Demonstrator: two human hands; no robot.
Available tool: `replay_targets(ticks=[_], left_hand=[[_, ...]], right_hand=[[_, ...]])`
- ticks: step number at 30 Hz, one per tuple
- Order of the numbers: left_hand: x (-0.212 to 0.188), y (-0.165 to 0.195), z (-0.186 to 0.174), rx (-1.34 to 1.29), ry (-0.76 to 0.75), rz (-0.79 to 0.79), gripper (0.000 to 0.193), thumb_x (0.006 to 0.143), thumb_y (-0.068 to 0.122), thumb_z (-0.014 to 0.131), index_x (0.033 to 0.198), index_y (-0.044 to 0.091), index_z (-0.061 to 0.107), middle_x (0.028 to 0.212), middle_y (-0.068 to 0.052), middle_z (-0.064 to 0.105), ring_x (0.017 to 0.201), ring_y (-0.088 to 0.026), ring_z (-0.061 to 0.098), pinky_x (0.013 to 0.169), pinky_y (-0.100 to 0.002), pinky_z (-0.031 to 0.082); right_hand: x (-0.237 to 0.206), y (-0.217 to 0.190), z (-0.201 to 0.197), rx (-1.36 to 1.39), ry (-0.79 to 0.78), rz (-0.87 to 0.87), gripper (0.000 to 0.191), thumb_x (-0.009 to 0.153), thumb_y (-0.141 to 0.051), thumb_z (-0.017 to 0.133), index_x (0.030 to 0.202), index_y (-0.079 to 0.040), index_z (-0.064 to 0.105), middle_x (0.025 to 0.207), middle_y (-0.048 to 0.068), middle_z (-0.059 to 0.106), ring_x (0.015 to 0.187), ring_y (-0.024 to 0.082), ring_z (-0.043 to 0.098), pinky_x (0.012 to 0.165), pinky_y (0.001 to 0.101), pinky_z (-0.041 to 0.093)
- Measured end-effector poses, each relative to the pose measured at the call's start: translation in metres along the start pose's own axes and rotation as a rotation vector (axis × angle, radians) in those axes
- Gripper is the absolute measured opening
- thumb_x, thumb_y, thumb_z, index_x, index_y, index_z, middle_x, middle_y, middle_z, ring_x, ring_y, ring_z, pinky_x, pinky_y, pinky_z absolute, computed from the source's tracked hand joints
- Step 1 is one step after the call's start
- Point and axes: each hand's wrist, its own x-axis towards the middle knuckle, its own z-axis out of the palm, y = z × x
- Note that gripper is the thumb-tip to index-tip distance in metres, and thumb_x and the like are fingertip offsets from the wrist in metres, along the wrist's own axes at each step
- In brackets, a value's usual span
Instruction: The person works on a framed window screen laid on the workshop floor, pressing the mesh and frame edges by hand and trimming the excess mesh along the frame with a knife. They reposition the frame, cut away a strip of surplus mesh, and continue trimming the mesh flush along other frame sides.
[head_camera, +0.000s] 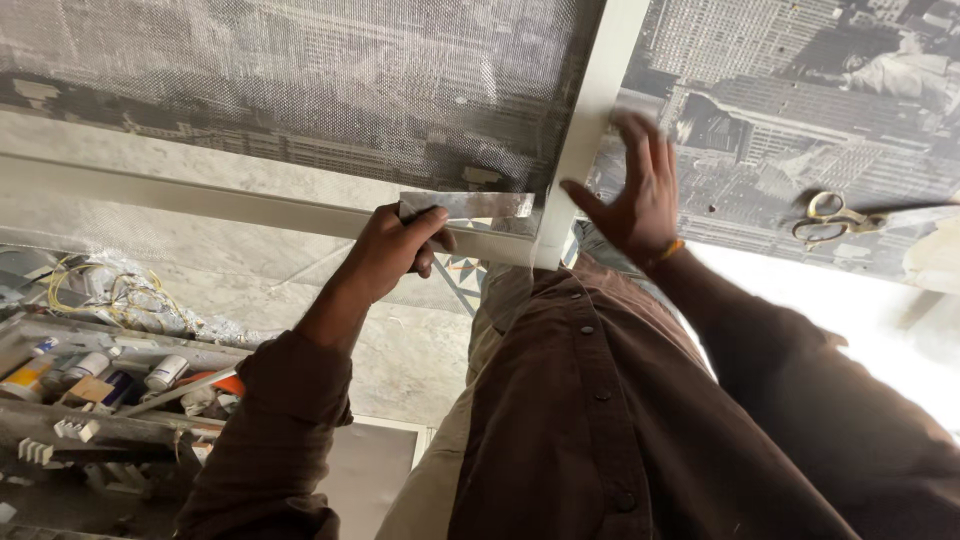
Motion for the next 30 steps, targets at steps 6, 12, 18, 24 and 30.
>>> replay_targets(ticks=[6, 12, 18, 24, 30], left_hand=[[-0.006, -0.003, 0.004, 0.05, -0.018, 0.046, 0.031, 0.103, 0.027, 0.06, 0.1, -0.004, 0.067, 0.082, -0.009, 0.069, 0.053, -0.007, 0.049, 0.049, -0.028, 0.05], [-0.016, -0.005, 0.011, 0.083, -0.029, 0.044, 0.028, 0.101, 0.026, 0.06, 0.104, -0.001, 0.066, 0.085, -0.01, 0.072, 0.053, -0.008, 0.052, 0.048, -0.029, 0.05], [-0.01, -0.017, 0.017, -0.048, -0.048, -0.012, 0.025, 0.101, 0.025, 0.063, 0.104, 0.0, 0.065, 0.086, -0.01, 0.071, 0.054, -0.008, 0.051, 0.049, -0.028, 0.049], [0.001, -0.022, 0.019, -0.105, -0.054, -0.057, 0.023, 0.1, 0.026, 0.064, 0.105, 0.004, 0.064, 0.088, -0.009, 0.07, 0.055, -0.008, 0.049, 0.051, -0.03, 0.047], [-0.003, -0.026, 0.019, -0.106, -0.031, -0.083, 0.023, 0.099, 0.025, 0.065, 0.106, 0.004, 0.063, 0.086, -0.01, 0.069, 0.053, -0.008, 0.049, 0.05, -0.032, 0.047]], right_hand=[[-0.068, -0.036, 0.016, 0.262, -0.434, 0.601, 0.065, 0.076, -0.06, 0.087, 0.104, -0.005, 0.065, 0.091, 0.008, 0.075, 0.079, 0.017, 0.073, 0.07, 0.0328, 0.06], [-0.073, -0.043, 0.025, 0.279, -0.359, 0.553, 0.053, 0.075, -0.058, 0.086, 0.089, -0.009, 0.071, 0.081, 0.004, 0.074, 0.071, 0.015, 0.072, 0.068, 0.0325, 0.058], [-0.082, -0.037, 0.03, 0.311, -0.319, 0.519, 0.053, 0.077, -0.055, 0.088, 0.088, -0.006, 0.07, 0.079, 0.004, 0.074, 0.069, 0.015, 0.073, 0.066, 0.032, 0.06], [-0.087, -0.029, 0.034, 0.332, -0.218, 0.396, 0.054, 0.079, -0.053, 0.087, 0.102, -0.007, 0.073, 0.089, 0.005, 0.077, 0.075, 0.015, 0.075, 0.071, 0.0303, 0.061], [-0.085, -0.034, 0.023, 0.366, -0.337, 0.441, 0.05, 0.082, -0.053, 0.083, 0.103, -0.009, 0.074, 0.094, 0.005, 0.079, 0.082, 0.016, 0.078, 0.076, 0.0309, 0.062]])
